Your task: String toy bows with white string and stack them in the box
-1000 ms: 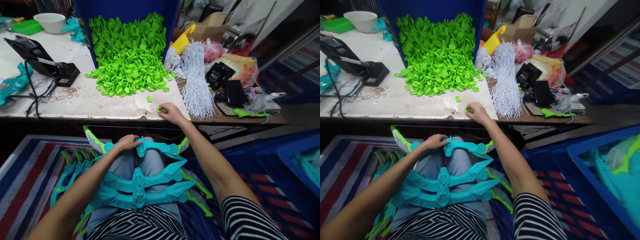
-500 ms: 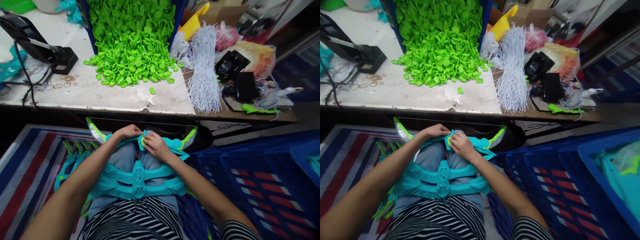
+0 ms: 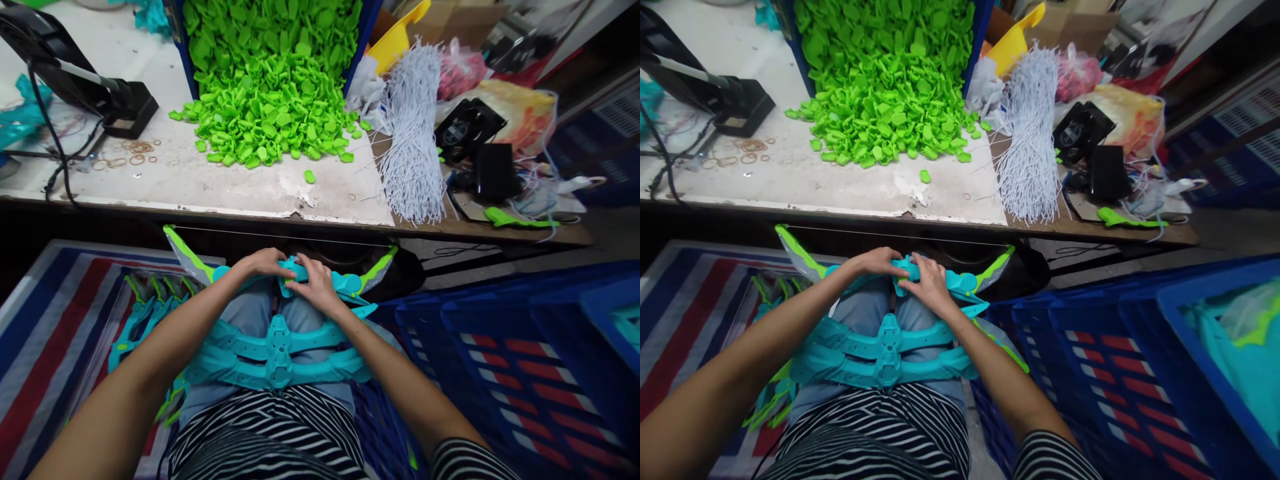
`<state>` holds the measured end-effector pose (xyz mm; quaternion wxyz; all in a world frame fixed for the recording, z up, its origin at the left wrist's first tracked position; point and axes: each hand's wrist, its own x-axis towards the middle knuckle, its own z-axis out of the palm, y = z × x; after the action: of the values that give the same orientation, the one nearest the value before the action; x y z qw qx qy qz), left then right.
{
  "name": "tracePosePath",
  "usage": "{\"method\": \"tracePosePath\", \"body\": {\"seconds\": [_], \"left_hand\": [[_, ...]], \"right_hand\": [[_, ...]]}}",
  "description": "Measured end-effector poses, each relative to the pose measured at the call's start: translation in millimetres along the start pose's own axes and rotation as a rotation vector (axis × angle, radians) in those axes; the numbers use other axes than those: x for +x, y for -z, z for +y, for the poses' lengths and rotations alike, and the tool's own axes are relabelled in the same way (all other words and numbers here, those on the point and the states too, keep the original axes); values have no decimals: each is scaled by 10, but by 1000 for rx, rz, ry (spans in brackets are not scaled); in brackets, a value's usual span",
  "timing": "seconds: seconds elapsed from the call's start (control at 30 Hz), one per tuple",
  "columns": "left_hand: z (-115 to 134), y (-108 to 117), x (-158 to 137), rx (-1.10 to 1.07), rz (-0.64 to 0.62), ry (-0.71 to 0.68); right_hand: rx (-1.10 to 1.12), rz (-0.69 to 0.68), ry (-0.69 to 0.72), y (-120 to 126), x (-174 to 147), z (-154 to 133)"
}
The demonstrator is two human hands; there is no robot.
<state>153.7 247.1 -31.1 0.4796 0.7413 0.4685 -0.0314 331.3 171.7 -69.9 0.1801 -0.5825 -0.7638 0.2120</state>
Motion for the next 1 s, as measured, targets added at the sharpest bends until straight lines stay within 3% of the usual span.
{"method": "tracePosePath", "body": {"seconds": [0.17, 0.4, 0.57, 0.67, 0.73, 0.83, 0.93, 1.0], "left_hand": [[78, -40, -15, 98, 58, 51], [67, -94, -159, 352, 132, -48], [172, -103, -408, 487, 133, -154], [244, -115, -654, 675, 253, -219], [262, -85, -860, 794, 427, -179], [167, 77, -1301, 812, 625, -72], [-190, 247, -1998, 684, 786, 41], [-595, 197, -2580, 547, 958, 188]], "right_hand": [[-222, -27, 64, -18, -43, -65], [-338, -34, 250, 6, -107, -17], [-412, -19, 357, 92, -165, 47], [-414, 44, 484, 246, -79, -27], [-420, 69, 580, 400, 70, -212], [-398, 75, 758, 609, 341, -755], [-277, 172, 930, 657, 481, -1438], [-168, 214, 995, 567, 461, -1763]]}}
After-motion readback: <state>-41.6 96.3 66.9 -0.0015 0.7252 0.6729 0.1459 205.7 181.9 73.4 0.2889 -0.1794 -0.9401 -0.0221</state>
